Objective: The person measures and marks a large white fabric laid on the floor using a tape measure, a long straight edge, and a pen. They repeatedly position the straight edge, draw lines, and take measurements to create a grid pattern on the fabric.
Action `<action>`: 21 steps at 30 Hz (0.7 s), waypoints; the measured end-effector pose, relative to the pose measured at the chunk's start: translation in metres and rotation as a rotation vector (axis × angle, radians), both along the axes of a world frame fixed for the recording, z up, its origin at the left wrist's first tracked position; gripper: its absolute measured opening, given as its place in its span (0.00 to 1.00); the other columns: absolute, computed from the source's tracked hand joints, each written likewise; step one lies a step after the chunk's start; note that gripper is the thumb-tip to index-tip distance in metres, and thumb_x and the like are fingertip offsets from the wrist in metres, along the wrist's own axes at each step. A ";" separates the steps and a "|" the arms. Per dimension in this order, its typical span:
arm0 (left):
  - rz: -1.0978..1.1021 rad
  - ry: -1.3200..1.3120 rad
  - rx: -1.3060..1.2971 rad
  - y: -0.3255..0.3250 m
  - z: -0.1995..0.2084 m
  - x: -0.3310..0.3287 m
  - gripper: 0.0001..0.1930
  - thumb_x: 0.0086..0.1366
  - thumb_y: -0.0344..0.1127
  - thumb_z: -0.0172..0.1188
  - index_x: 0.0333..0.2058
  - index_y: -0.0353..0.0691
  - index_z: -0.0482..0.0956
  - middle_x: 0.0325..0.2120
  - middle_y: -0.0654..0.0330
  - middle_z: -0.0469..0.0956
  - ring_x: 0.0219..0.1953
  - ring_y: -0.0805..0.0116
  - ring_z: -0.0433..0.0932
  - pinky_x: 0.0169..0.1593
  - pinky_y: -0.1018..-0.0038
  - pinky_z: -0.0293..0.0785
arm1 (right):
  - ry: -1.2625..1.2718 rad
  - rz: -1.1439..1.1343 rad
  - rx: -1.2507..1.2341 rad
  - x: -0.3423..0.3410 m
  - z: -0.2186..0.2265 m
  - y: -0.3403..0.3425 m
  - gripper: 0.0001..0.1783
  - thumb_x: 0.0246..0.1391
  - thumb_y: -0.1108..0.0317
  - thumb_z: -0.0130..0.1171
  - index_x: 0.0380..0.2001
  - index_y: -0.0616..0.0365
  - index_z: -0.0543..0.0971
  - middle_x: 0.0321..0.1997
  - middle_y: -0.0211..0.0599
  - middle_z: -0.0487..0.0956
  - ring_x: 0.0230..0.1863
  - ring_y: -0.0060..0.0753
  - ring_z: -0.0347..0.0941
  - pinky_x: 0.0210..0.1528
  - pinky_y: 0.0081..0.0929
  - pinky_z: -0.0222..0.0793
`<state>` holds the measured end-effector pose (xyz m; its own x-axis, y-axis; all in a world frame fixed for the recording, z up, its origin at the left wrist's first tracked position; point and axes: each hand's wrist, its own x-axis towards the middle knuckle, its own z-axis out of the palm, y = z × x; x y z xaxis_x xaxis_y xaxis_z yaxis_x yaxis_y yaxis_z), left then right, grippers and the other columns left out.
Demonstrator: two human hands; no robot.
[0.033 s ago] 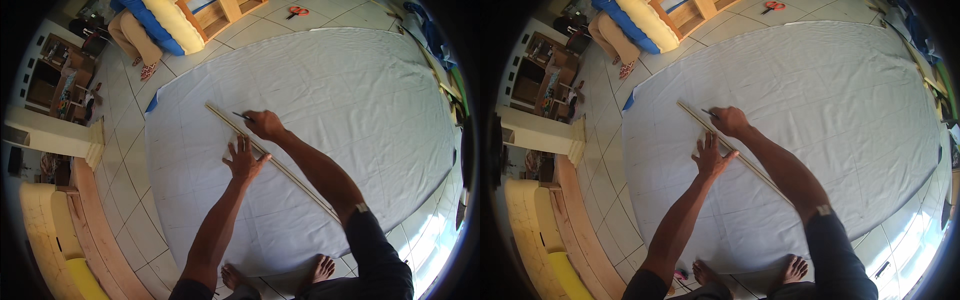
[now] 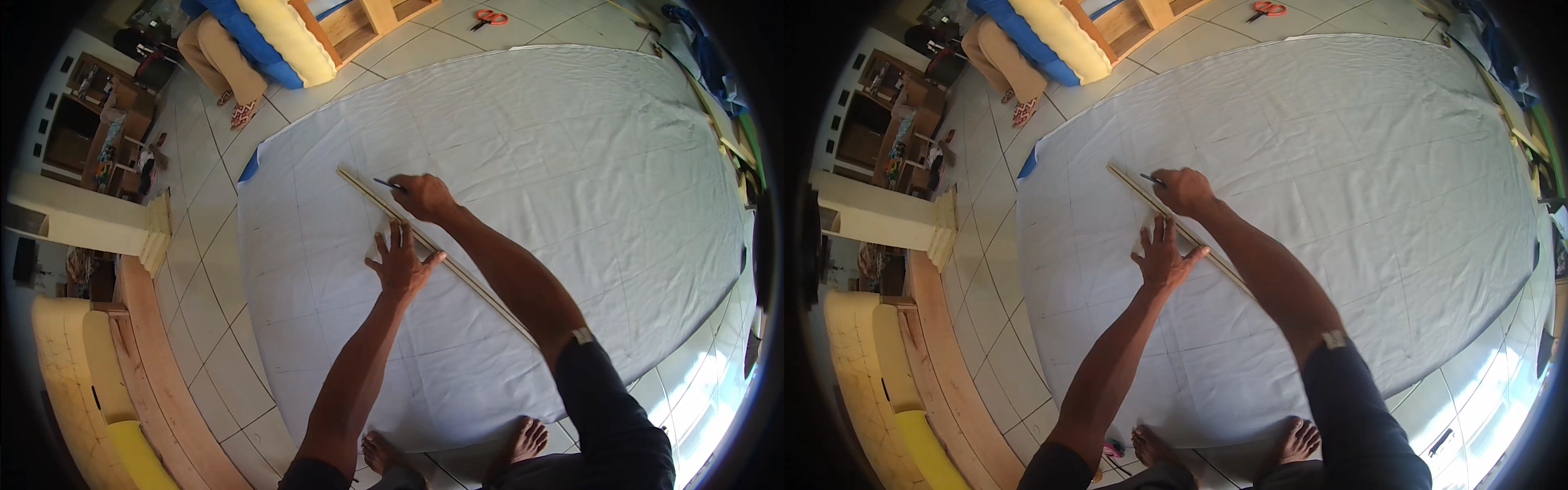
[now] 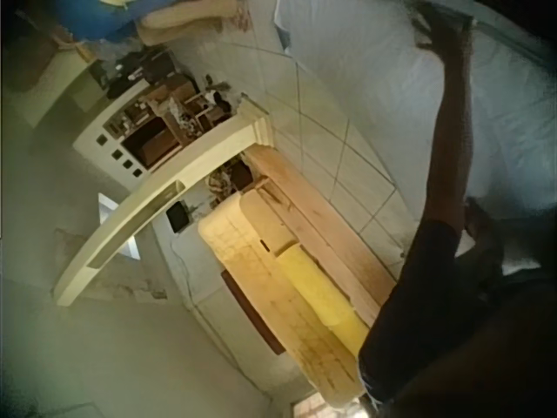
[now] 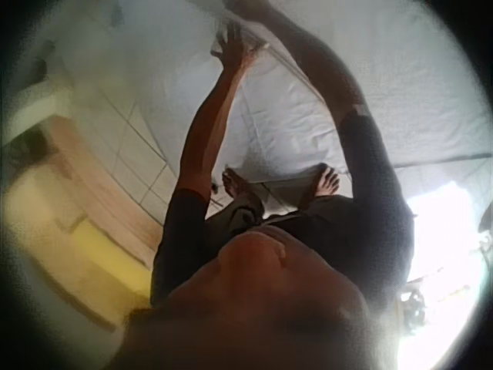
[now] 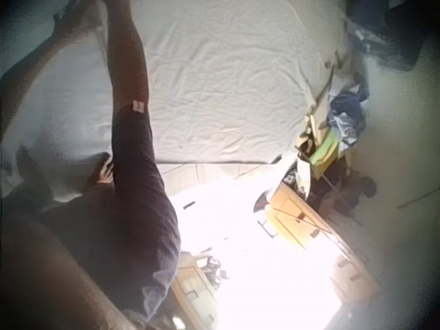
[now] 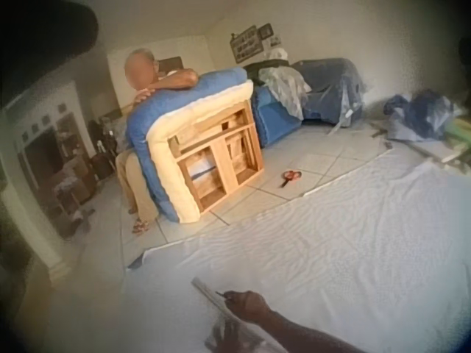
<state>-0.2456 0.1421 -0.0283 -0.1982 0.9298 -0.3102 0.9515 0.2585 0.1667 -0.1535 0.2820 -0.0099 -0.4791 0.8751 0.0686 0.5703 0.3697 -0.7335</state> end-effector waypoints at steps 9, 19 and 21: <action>-0.012 0.020 0.032 0.006 -0.001 0.002 0.58 0.60 0.76 0.63 0.78 0.46 0.51 0.79 0.56 0.48 0.77 0.35 0.48 0.64 0.18 0.55 | -0.262 0.147 0.045 -0.049 0.009 0.039 0.17 0.58 0.58 0.60 0.47 0.47 0.88 0.46 0.46 0.87 0.51 0.53 0.84 0.55 0.45 0.80; 0.021 -0.039 -0.036 0.008 0.000 0.001 0.60 0.61 0.79 0.58 0.79 0.46 0.47 0.80 0.55 0.42 0.79 0.36 0.41 0.68 0.18 0.48 | -0.366 0.174 -0.289 0.256 0.075 -0.175 0.16 0.53 0.66 0.64 0.46 0.52 0.88 0.37 0.46 0.87 0.34 0.50 0.84 0.38 0.44 0.80; 0.018 -0.045 -0.038 0.008 -0.004 0.000 0.59 0.62 0.79 0.56 0.79 0.45 0.47 0.80 0.55 0.42 0.79 0.35 0.40 0.69 0.18 0.45 | 0.038 -0.120 -0.037 0.274 0.068 -0.231 0.18 0.55 0.76 0.63 0.49 0.53 0.87 0.36 0.47 0.85 0.35 0.47 0.84 0.35 0.40 0.80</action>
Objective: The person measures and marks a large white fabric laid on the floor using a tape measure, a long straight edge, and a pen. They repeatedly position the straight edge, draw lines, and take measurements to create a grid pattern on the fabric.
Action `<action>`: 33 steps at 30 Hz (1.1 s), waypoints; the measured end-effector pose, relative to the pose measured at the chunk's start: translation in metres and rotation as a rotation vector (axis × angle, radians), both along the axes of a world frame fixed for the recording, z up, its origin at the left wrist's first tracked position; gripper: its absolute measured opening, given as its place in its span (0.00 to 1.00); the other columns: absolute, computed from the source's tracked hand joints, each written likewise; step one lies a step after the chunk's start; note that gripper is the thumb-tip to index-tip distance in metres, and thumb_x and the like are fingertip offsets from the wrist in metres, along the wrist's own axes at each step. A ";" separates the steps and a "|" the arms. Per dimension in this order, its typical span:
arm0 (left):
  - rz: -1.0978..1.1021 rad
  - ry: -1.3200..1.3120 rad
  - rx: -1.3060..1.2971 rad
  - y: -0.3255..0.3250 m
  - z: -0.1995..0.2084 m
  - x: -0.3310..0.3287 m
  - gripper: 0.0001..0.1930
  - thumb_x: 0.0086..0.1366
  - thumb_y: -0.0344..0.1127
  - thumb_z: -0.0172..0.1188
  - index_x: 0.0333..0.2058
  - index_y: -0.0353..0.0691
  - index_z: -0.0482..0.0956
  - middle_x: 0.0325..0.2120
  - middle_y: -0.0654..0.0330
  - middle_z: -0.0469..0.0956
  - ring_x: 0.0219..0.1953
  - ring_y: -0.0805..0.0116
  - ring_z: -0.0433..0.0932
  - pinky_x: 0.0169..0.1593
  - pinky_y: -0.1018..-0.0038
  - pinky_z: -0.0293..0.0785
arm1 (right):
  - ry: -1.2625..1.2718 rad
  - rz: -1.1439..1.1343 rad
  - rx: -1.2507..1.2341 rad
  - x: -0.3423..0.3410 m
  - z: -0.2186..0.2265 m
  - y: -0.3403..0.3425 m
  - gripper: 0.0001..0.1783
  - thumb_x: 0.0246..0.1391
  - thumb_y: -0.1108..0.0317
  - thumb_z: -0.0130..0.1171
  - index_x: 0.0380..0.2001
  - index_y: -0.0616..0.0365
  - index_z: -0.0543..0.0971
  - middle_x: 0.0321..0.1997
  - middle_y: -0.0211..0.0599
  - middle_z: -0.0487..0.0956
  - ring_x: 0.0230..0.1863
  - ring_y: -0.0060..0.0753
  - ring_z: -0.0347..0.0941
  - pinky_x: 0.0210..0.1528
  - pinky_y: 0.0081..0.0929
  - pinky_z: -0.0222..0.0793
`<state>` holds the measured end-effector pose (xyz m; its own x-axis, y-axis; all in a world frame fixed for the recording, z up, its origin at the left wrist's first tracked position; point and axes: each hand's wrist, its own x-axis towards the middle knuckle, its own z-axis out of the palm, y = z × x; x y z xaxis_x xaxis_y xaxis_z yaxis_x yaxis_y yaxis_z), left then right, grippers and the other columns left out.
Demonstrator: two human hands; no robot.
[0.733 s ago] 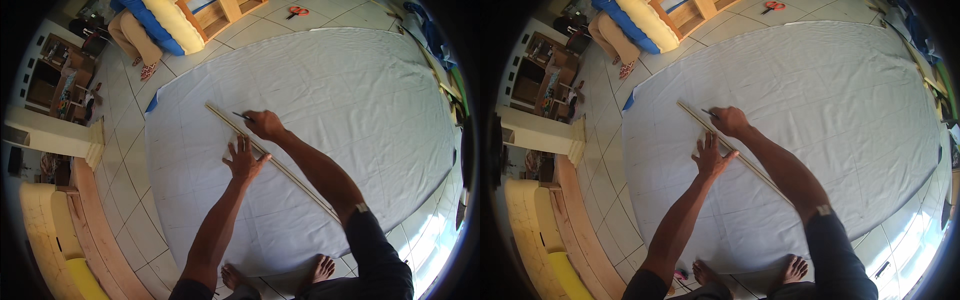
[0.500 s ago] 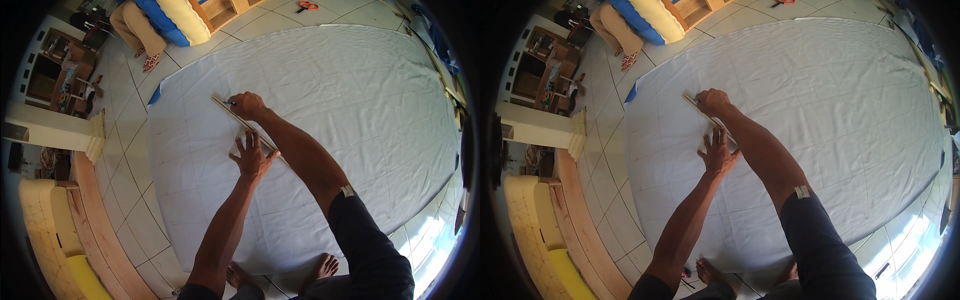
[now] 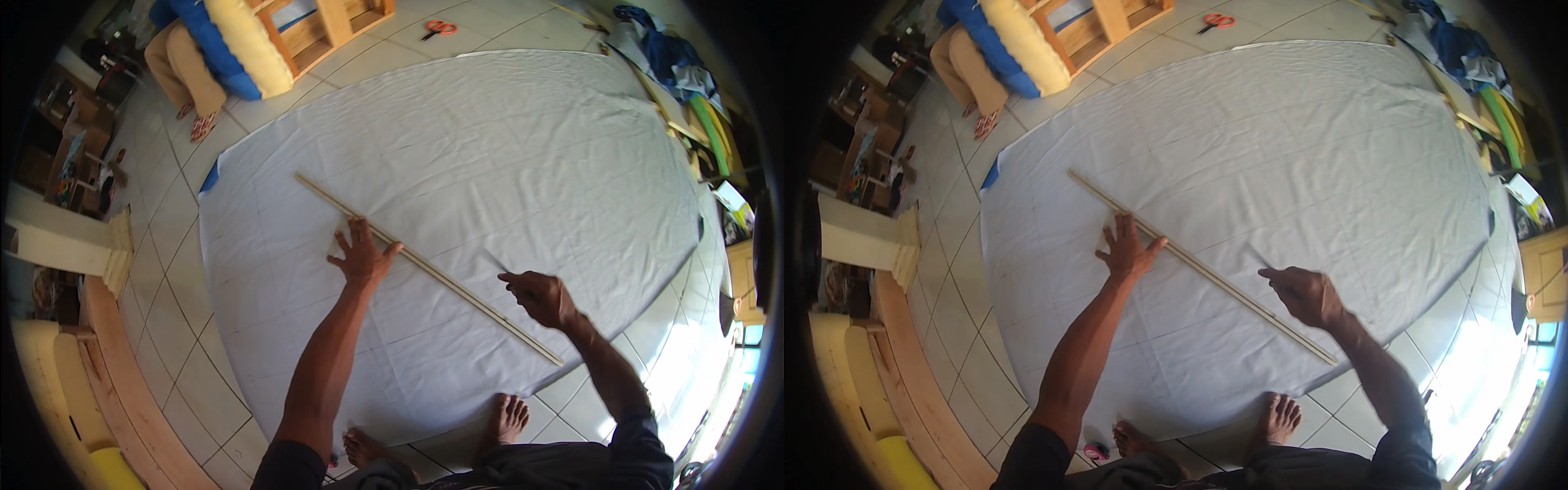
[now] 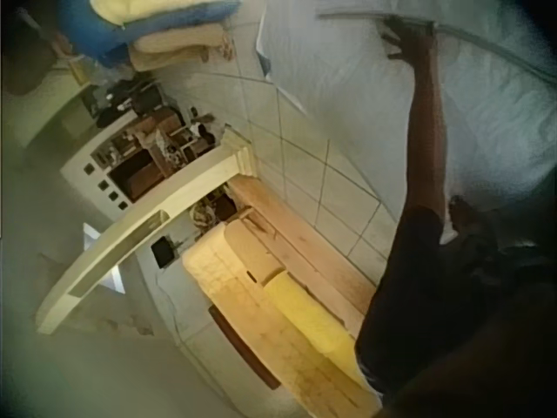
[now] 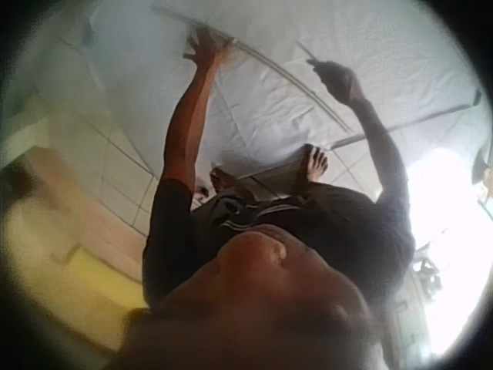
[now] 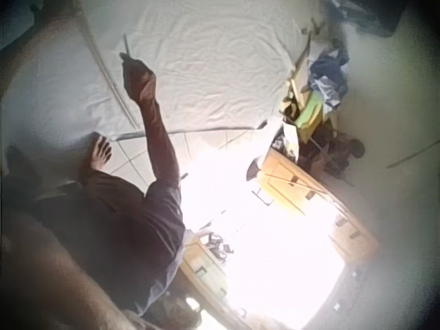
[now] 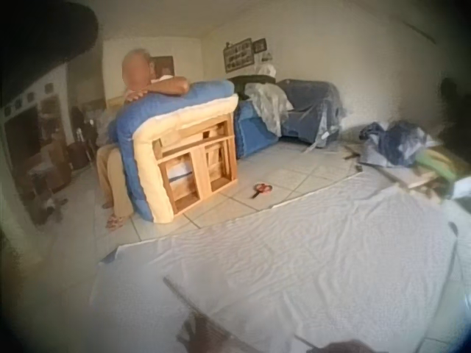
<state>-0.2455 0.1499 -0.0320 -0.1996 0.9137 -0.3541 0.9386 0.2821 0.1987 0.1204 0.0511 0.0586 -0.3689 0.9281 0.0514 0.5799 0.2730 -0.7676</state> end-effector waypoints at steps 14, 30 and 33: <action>0.171 -0.657 0.180 -0.212 0.007 -0.042 0.27 0.71 0.40 0.64 0.64 0.35 0.72 0.59 0.43 0.78 0.57 0.47 0.81 0.60 0.58 0.76 | -0.087 -0.174 0.213 -0.055 -0.073 -0.112 0.17 0.53 0.71 0.67 0.47 0.59 0.80 0.35 0.44 0.77 0.37 0.52 0.77 0.40 0.46 0.77; 0.298 -0.008 0.313 -0.443 0.008 -0.103 0.30 0.64 0.38 0.67 0.64 0.40 0.73 0.57 0.40 0.73 0.61 0.41 0.72 0.63 0.49 0.70 | -0.371 -0.481 0.247 0.029 -0.105 -0.104 0.20 0.57 0.71 0.65 0.54 0.58 0.78 0.38 0.44 0.77 0.40 0.50 0.77 0.44 0.48 0.75; 0.426 0.128 0.119 -0.529 0.015 -0.106 0.36 0.62 0.41 0.70 0.67 0.41 0.68 0.62 0.37 0.66 0.63 0.36 0.68 0.64 0.47 0.67 | -0.284 -0.461 0.237 0.058 -0.112 -0.115 0.21 0.57 0.71 0.66 0.54 0.59 0.78 0.45 0.48 0.80 0.46 0.50 0.79 0.47 0.48 0.75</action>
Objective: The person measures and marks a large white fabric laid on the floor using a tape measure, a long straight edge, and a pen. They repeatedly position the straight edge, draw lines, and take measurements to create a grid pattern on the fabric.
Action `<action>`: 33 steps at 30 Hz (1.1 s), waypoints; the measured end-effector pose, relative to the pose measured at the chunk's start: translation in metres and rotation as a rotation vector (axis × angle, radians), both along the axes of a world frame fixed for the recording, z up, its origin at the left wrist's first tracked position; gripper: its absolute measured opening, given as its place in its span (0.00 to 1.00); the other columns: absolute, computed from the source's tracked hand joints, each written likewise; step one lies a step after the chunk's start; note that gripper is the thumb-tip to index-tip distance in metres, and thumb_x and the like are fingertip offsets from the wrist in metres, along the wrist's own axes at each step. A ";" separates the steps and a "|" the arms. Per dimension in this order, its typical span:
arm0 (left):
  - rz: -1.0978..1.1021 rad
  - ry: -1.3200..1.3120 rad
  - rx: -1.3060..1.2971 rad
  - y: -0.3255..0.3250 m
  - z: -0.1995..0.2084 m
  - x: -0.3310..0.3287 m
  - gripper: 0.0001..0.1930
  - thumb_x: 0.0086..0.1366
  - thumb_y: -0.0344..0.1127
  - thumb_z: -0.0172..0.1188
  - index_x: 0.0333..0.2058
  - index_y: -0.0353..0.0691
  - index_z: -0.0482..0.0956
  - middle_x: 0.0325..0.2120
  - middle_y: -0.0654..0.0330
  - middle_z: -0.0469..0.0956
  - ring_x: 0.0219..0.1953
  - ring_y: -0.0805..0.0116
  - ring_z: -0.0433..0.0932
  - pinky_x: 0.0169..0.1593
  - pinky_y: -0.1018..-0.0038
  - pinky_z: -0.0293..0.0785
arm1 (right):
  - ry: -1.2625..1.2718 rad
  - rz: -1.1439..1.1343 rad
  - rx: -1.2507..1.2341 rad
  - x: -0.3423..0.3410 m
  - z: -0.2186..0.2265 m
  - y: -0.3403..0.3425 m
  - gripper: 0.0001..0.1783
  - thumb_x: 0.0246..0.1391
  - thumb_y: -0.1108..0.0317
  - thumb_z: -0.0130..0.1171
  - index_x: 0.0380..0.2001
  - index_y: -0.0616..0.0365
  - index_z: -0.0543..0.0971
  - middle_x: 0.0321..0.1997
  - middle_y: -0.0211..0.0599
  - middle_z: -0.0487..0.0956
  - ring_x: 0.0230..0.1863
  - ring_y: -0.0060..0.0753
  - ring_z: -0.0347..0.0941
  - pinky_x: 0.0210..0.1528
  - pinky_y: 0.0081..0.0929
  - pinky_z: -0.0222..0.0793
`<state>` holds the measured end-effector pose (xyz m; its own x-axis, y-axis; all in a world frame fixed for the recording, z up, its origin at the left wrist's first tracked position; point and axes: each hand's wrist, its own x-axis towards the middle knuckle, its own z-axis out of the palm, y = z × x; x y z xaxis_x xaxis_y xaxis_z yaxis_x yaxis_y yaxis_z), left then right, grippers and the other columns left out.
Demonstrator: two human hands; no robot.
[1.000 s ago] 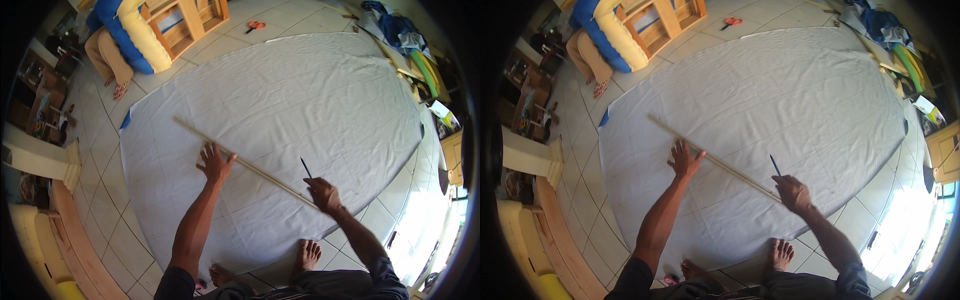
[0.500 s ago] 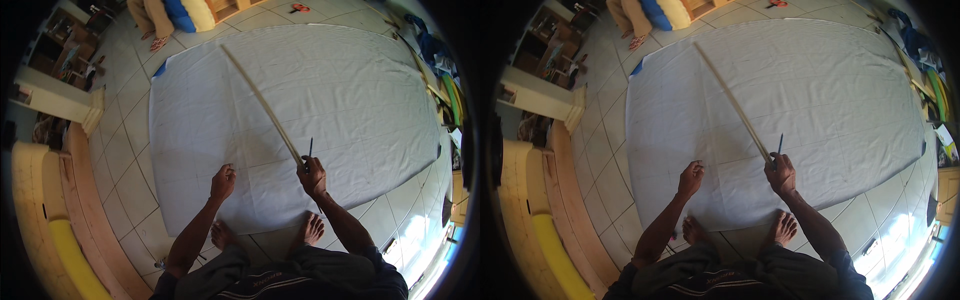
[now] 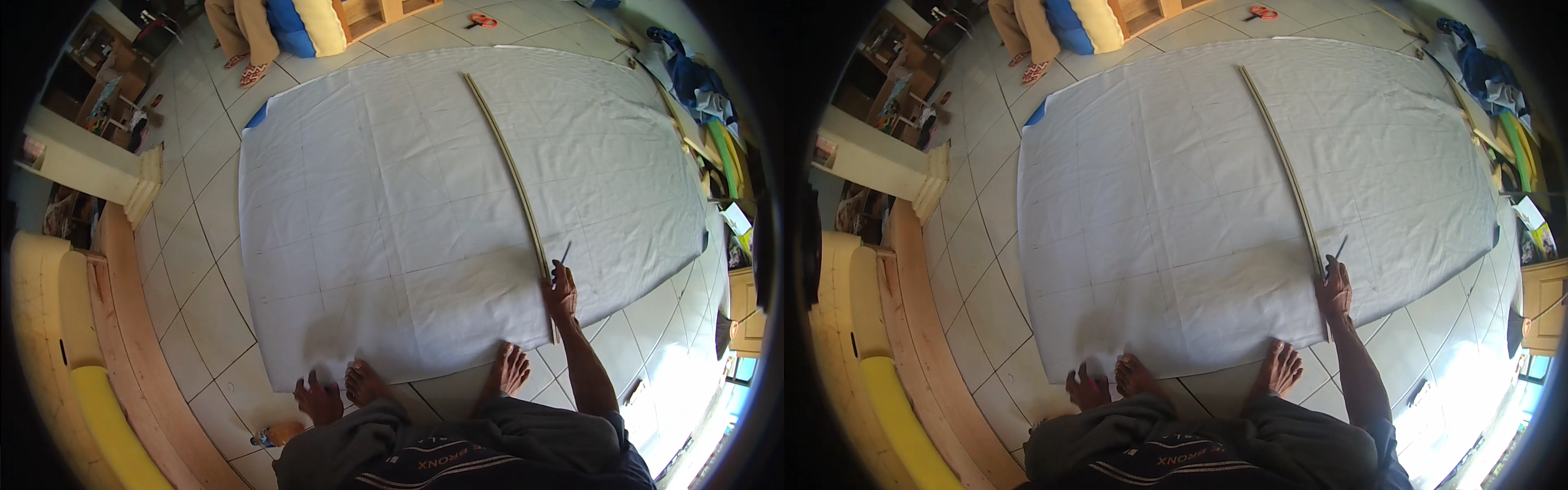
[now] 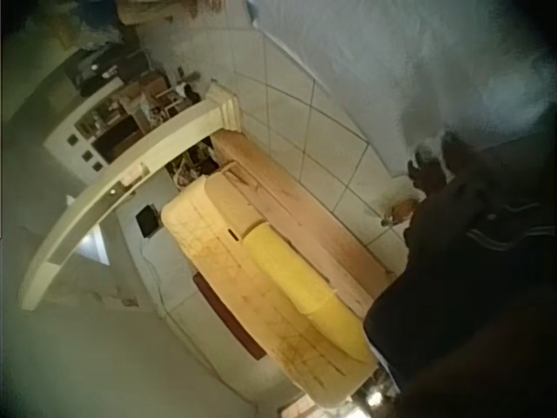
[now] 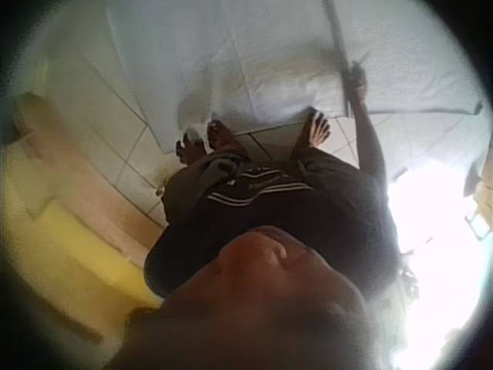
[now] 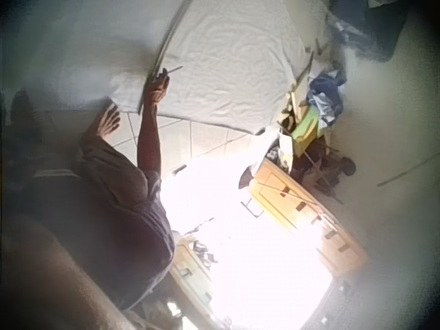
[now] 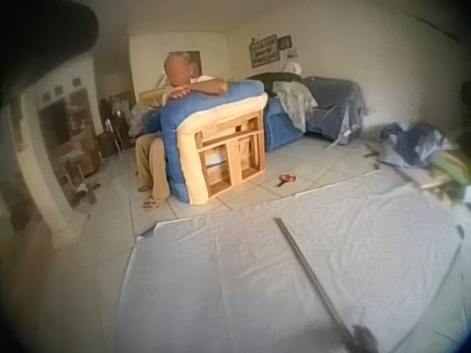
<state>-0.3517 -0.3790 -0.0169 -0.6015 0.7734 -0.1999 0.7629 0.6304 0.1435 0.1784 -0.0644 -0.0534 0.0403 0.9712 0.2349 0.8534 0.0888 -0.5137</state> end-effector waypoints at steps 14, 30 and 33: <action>0.172 -1.247 0.238 0.148 0.065 0.050 0.29 0.71 0.45 0.66 0.65 0.44 0.70 0.50 0.58 0.78 0.46 0.68 0.79 0.45 0.72 0.79 | 0.039 0.561 0.025 -0.199 0.126 -0.028 0.10 0.58 0.58 0.69 0.32 0.51 0.86 0.43 0.41 0.79 0.50 0.46 0.74 0.57 0.53 0.65; -0.032 -1.713 -0.093 0.202 0.046 0.145 0.21 0.76 0.49 0.60 0.52 0.37 0.72 0.40 0.58 0.76 0.36 0.68 0.75 0.47 0.66 0.75 | 0.454 0.508 -0.713 -0.176 0.113 -0.054 0.17 0.68 0.59 0.62 0.52 0.57 0.86 0.41 0.46 0.88 0.41 0.42 0.86 0.45 0.36 0.80; -0.363 -1.220 0.004 0.204 0.046 0.132 0.24 0.65 0.38 0.73 0.53 0.35 0.71 0.42 0.55 0.76 0.39 0.61 0.76 0.50 0.62 0.76 | 0.480 0.451 -0.888 -0.180 0.111 -0.051 0.19 0.68 0.56 0.61 0.52 0.57 0.86 0.41 0.45 0.89 0.42 0.39 0.86 0.48 0.36 0.79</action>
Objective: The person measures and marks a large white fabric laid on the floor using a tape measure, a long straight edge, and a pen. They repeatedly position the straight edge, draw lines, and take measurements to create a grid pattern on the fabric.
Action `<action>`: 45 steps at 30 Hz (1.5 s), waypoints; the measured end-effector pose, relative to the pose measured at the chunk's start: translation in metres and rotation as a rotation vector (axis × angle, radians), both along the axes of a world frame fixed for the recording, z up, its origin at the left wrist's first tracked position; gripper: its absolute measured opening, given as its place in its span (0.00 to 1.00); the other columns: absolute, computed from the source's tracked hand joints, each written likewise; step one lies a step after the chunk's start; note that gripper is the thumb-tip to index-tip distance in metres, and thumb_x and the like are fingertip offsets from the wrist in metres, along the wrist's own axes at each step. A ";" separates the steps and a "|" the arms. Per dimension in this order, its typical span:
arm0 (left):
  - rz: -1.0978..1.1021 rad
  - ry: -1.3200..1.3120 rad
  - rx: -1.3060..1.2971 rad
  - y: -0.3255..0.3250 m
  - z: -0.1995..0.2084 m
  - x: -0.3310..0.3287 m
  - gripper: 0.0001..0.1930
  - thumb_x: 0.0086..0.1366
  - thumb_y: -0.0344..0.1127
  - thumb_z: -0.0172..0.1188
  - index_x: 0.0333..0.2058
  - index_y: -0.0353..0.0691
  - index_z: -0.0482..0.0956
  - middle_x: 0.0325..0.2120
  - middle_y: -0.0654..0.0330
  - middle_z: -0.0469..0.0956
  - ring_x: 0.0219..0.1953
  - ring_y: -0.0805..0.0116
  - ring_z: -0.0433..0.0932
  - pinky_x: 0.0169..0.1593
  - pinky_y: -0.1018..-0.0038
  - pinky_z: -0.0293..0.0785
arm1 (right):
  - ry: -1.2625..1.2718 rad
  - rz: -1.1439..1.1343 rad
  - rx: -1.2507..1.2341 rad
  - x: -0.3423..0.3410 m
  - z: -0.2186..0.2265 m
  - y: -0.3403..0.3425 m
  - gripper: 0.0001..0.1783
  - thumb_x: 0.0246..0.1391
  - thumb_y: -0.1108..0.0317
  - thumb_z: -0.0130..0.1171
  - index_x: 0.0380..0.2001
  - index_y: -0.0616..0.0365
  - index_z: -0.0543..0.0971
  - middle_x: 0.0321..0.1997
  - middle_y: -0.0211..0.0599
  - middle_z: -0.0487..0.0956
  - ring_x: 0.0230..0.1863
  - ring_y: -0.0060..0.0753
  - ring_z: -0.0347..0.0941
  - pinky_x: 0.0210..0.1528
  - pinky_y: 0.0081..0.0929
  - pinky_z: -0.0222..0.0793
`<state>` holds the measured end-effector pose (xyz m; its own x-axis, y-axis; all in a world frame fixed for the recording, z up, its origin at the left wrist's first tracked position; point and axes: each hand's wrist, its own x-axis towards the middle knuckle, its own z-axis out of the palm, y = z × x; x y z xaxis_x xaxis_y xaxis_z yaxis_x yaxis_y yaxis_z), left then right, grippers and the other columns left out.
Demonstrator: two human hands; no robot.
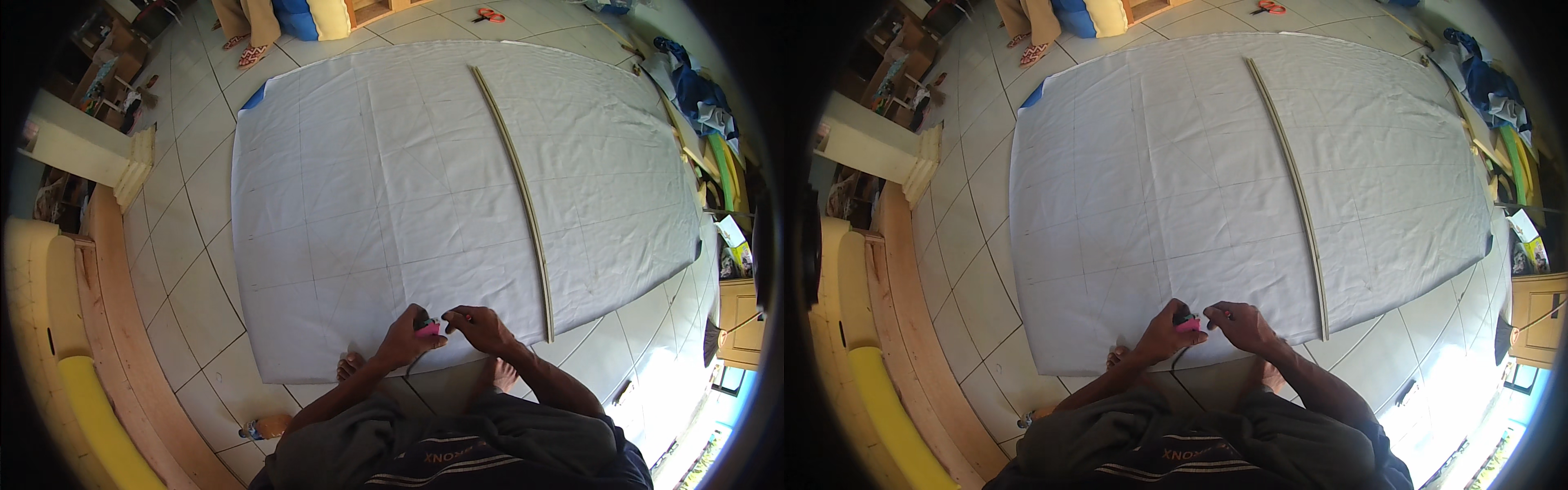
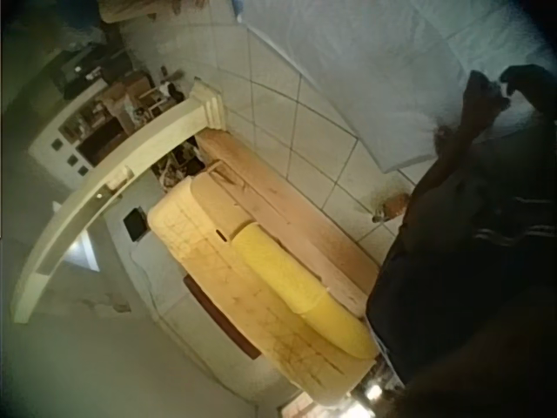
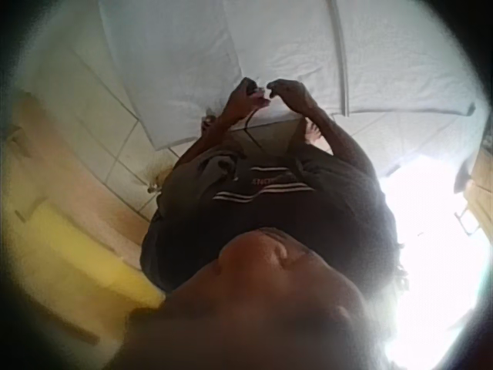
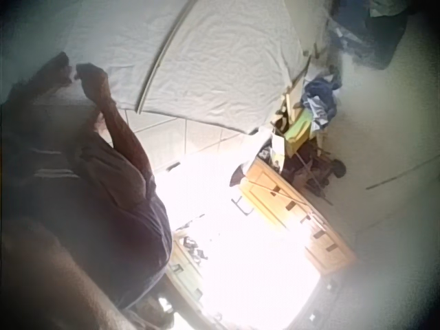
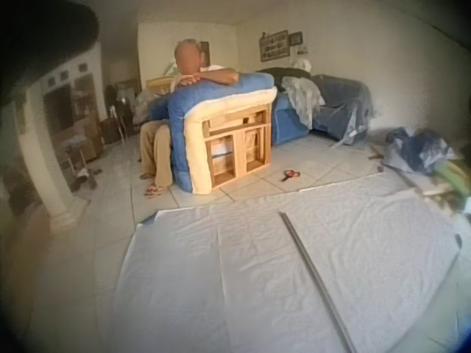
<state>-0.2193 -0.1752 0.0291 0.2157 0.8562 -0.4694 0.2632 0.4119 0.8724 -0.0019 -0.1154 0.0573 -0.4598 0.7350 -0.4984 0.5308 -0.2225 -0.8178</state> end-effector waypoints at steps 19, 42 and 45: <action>-0.319 0.974 -0.203 -0.022 -0.013 -0.137 0.23 0.66 0.65 0.61 0.41 0.54 0.90 0.34 0.55 0.82 0.41 0.56 0.84 0.46 0.55 0.75 | -0.327 -0.192 -0.008 0.067 -0.063 0.021 0.20 0.55 0.53 0.69 0.41 0.58 0.88 0.35 0.45 0.87 0.36 0.37 0.84 0.42 0.36 0.78; -0.121 1.212 -0.043 -0.038 -0.018 -0.127 0.20 0.59 0.61 0.70 0.36 0.51 0.92 0.35 0.57 0.79 0.41 0.56 0.80 0.50 0.55 0.68 | -0.455 -0.107 0.055 0.043 -0.078 -0.002 0.23 0.58 0.47 0.67 0.40 0.59 0.87 0.38 0.50 0.88 0.40 0.50 0.87 0.46 0.41 0.81; -0.103 1.205 -0.043 -0.039 -0.019 -0.127 0.20 0.59 0.60 0.70 0.36 0.51 0.92 0.35 0.57 0.79 0.41 0.56 0.80 0.50 0.56 0.67 | -0.480 -0.097 0.069 0.042 -0.077 -0.002 0.23 0.58 0.47 0.67 0.40 0.59 0.88 0.38 0.50 0.88 0.40 0.51 0.87 0.46 0.42 0.81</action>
